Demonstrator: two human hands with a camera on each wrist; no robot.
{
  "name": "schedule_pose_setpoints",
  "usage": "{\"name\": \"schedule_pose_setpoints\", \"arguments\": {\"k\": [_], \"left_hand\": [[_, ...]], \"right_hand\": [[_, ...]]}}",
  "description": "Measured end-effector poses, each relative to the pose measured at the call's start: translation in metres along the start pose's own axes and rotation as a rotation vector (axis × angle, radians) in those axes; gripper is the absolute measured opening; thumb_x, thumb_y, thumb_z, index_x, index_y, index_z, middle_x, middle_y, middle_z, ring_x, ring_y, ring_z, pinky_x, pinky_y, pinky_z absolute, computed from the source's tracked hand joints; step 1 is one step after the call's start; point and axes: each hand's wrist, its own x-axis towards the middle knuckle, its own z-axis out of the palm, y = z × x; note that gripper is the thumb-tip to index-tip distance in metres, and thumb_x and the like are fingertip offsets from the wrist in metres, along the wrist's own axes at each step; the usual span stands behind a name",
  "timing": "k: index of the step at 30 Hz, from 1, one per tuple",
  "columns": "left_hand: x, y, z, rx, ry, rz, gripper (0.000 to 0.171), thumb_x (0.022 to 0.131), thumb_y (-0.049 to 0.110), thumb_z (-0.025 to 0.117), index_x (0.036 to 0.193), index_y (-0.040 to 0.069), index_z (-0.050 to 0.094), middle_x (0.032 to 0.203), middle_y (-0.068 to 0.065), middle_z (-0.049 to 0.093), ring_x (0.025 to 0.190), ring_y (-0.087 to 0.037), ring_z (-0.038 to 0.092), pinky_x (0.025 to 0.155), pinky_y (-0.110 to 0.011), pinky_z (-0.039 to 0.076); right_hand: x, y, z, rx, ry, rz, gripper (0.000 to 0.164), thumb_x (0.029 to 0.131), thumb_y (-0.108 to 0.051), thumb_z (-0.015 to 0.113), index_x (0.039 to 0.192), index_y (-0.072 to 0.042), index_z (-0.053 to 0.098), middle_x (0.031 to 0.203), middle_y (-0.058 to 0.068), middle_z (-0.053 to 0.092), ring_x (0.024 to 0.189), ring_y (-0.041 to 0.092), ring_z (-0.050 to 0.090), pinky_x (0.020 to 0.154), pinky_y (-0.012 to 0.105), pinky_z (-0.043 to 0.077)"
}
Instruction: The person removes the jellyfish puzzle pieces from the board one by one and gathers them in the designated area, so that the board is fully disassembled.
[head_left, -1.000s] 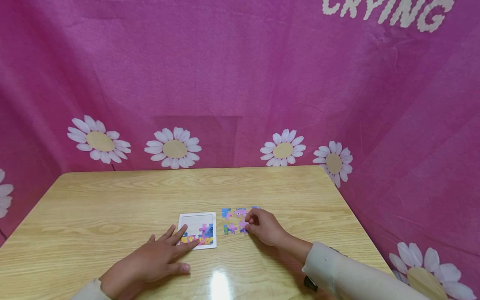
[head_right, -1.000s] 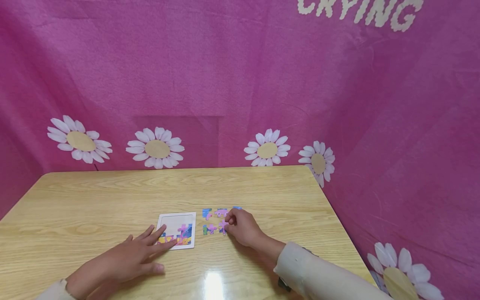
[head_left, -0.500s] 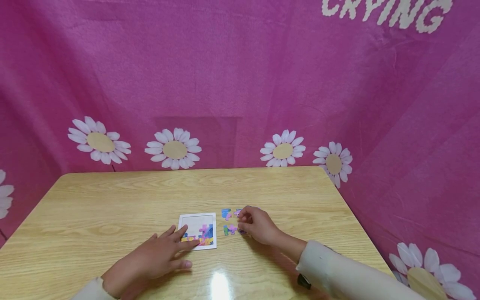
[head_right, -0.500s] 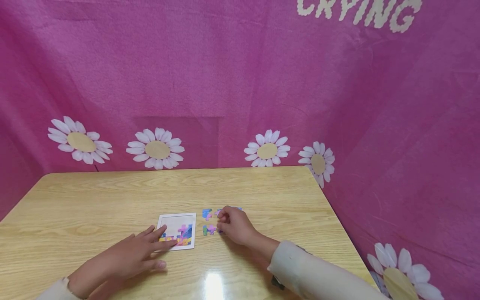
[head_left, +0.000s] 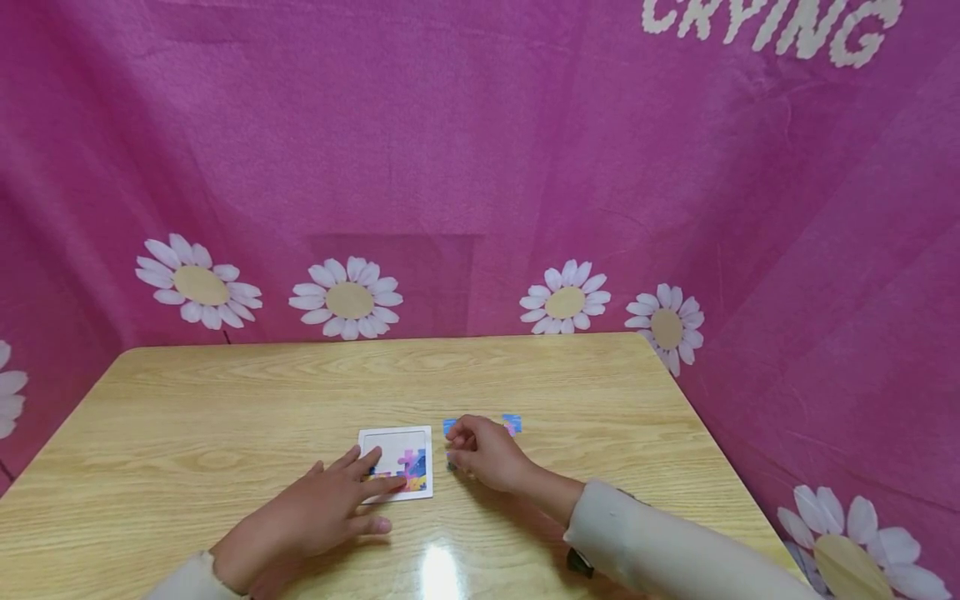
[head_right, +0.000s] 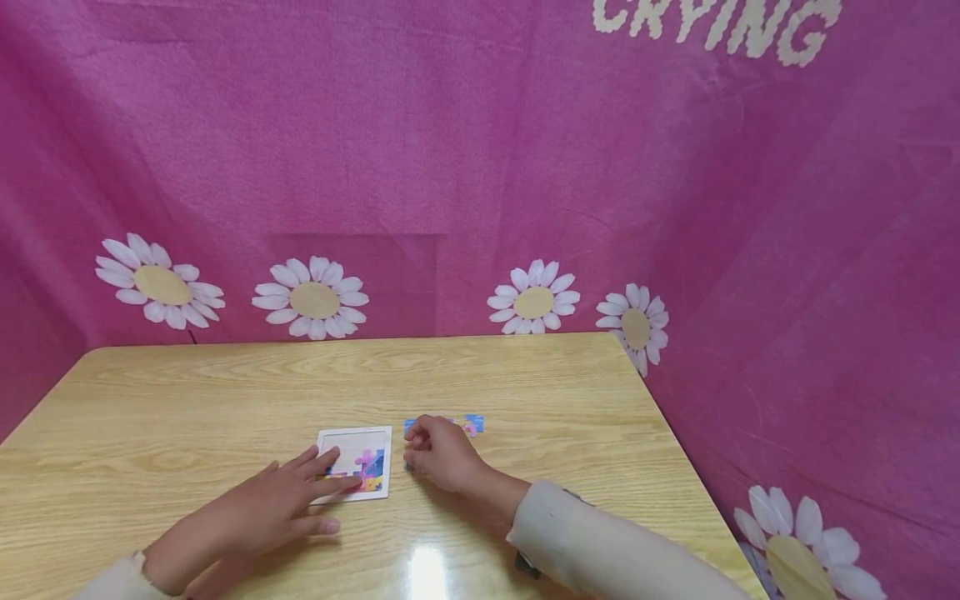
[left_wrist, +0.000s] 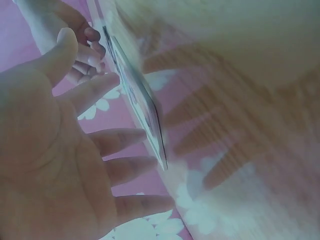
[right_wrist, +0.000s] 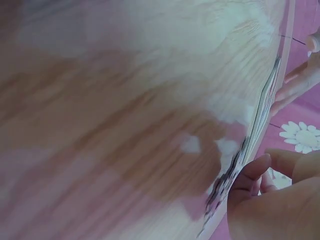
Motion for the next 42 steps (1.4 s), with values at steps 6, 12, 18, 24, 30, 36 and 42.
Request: {"name": "schedule_pose_setpoints", "arguments": {"k": [6,12,18,24,30,36,42], "left_hand": [[0.001,0.001,0.002,0.013,0.004,0.058,0.063,0.094,0.063,0.062,0.151,0.038,0.053,0.165,-0.017,0.035,0.152,-0.048,0.028,0.107,-0.081,0.025],[0.002,0.000,0.006,0.013,0.000,0.078,0.067,0.093,0.066,0.061,0.154,0.042,0.048,0.167,-0.014,0.033,0.152,-0.046,0.027,0.106,-0.082,0.024],[0.001,0.001,0.008,0.012,-0.009,0.075,0.066,0.093,0.065,0.061,0.153,0.040,0.049,0.167,-0.014,0.033,0.152,-0.046,0.028,0.106,-0.083,0.024],[0.001,0.002,0.007,0.016,-0.018,0.080,0.065,0.094,0.064,0.061,0.153,0.038,0.051,0.166,-0.014,0.033,0.152,-0.046,0.028,0.105,-0.083,0.025],[0.001,0.002,0.005,0.015,-0.033,0.078,0.065,0.094,0.063,0.061,0.153,0.037,0.051,0.167,-0.014,0.033,0.152,-0.046,0.027,0.105,-0.082,0.026],[0.002,0.001,0.006,0.016,-0.027,0.093,0.064,0.095,0.061,0.062,0.153,0.035,0.052,0.166,-0.016,0.033,0.152,-0.047,0.027,0.104,-0.082,0.028],[0.002,0.000,0.006,0.026,-0.026,0.102,0.064,0.095,0.061,0.061,0.153,0.035,0.051,0.166,-0.016,0.033,0.152,-0.048,0.027,0.103,-0.082,0.030]], "right_hand": [[0.007,-0.004,0.010,-0.069,-0.001,-0.031,0.016,0.090,0.004,0.075,0.105,0.002,0.067,0.087,0.003,0.059,0.073,0.008,0.055,0.061,0.019,0.046],[0.012,-0.008,0.018,-0.065,-0.034,-0.017,0.021,0.088,0.003,0.077,0.107,0.001,0.069,0.087,0.005,0.059,0.073,0.009,0.053,0.063,0.021,0.047],[0.015,-0.013,0.023,-0.180,-0.032,-0.026,0.022,0.086,-0.003,0.082,0.106,-0.004,0.073,0.089,0.007,0.062,0.083,0.014,0.050,0.077,0.027,0.043],[0.018,-0.016,0.026,-0.262,-0.052,0.016,0.021,0.086,-0.007,0.084,0.105,-0.008,0.074,0.088,0.000,0.060,0.083,0.010,0.050,0.077,0.026,0.045],[0.020,-0.019,0.028,-0.310,-0.069,0.032,0.021,0.085,-0.006,0.083,0.104,-0.008,0.075,0.085,-0.004,0.055,0.080,0.009,0.048,0.073,0.024,0.044],[0.022,-0.020,0.028,-0.302,-0.080,0.026,0.021,0.085,-0.003,0.083,0.101,-0.009,0.071,0.083,-0.003,0.053,0.077,0.009,0.046,0.071,0.024,0.042],[0.023,-0.020,0.028,-0.294,-0.076,0.018,0.025,0.084,-0.001,0.084,0.099,-0.011,0.066,0.084,-0.002,0.054,0.079,0.010,0.046,0.071,0.024,0.042]]}}
